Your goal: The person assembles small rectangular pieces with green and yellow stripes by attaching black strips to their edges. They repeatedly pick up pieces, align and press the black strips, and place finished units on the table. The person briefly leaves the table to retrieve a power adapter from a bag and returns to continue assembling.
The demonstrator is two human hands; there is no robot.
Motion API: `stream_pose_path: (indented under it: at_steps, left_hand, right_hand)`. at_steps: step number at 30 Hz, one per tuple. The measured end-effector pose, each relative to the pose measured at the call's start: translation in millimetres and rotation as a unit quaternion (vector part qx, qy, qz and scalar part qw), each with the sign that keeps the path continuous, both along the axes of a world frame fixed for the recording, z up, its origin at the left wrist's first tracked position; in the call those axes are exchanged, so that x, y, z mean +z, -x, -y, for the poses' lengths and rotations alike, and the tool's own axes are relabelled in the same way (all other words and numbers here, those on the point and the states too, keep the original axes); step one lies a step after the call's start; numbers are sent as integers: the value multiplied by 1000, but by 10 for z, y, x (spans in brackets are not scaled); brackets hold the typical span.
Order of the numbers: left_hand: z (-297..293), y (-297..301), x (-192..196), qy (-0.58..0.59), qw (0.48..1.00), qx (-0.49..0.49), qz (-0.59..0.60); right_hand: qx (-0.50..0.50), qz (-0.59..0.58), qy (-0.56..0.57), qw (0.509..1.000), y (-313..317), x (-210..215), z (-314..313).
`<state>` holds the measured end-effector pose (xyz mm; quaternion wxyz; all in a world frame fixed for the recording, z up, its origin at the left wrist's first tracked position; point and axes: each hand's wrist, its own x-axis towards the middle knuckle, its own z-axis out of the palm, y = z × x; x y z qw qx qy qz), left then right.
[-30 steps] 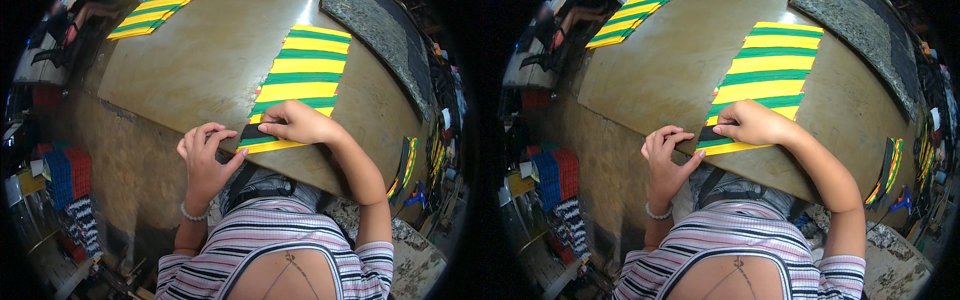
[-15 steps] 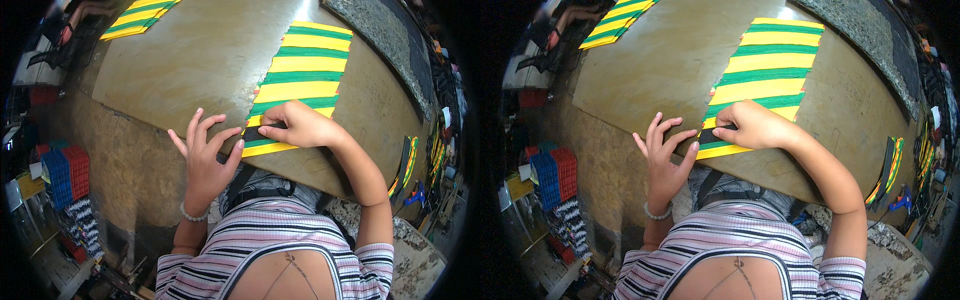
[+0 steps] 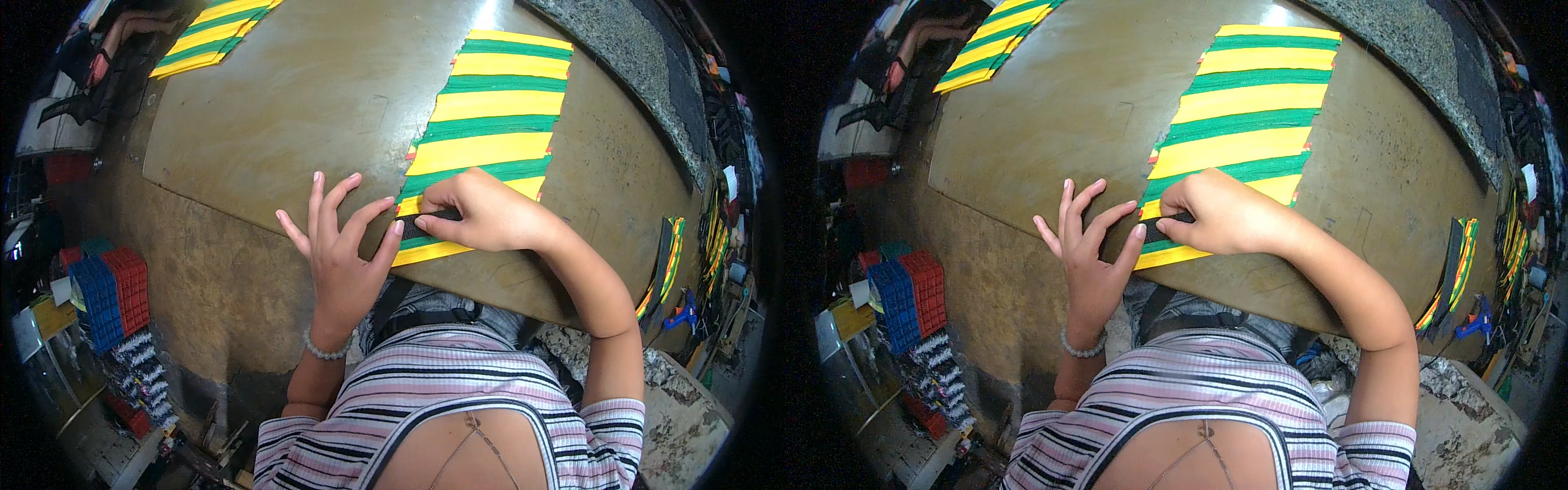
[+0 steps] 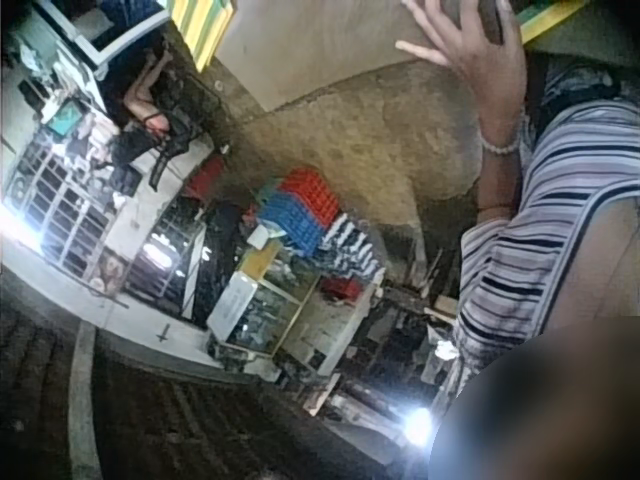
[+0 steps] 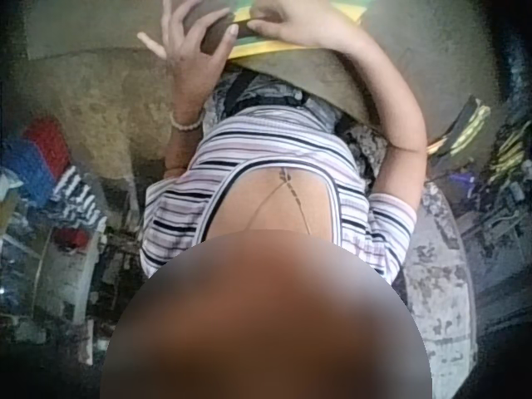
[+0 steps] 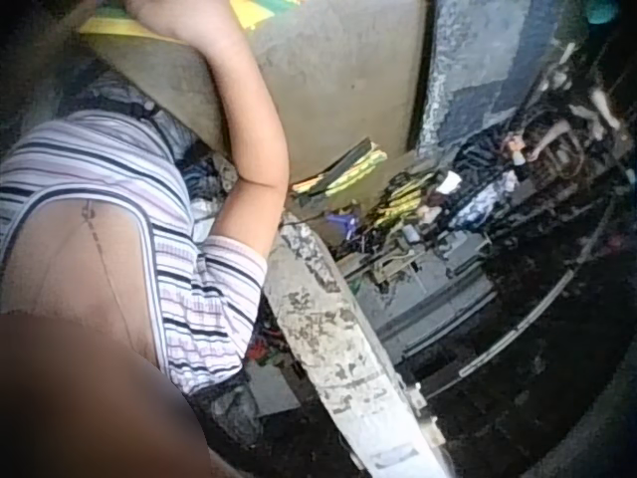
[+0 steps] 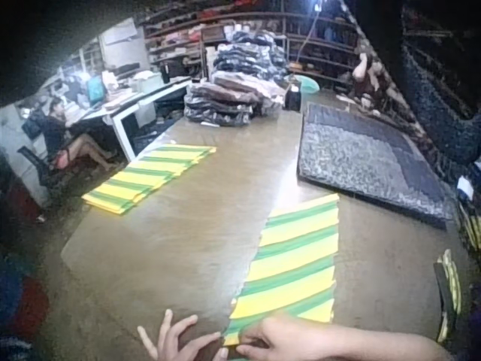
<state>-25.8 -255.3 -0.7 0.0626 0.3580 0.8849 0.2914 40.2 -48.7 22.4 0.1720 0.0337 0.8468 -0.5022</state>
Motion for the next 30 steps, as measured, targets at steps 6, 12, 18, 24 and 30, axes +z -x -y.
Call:
stream_pose_path:
  at_steps: [6, 12, 18, 24, 30]
  left_hand:
    - [0, 3, -17, 1, 1000, -1, -7]
    - [4, 12, -29, 0, 1000, -2, -5]
    - [5, 11, -13, 6, 1000, -3, -1]
    - [-11, 10, -10, 10, 1000, -2, -9]
    - [-21, 3, -20, 9, 1000, 1, -14]
  right_hand:
    - [-12, 8, 6, 1000, 11, -8, 7]
    - [-15, 7, 17, 1000, 16, -27, -15]
    - [0, 11, 14, 1000, 13, -54, -23]
    - [0, 0, 19, 1000, 18, -43, -29]
    - [-4, -1, 19, 1000, -3, -62, -26]
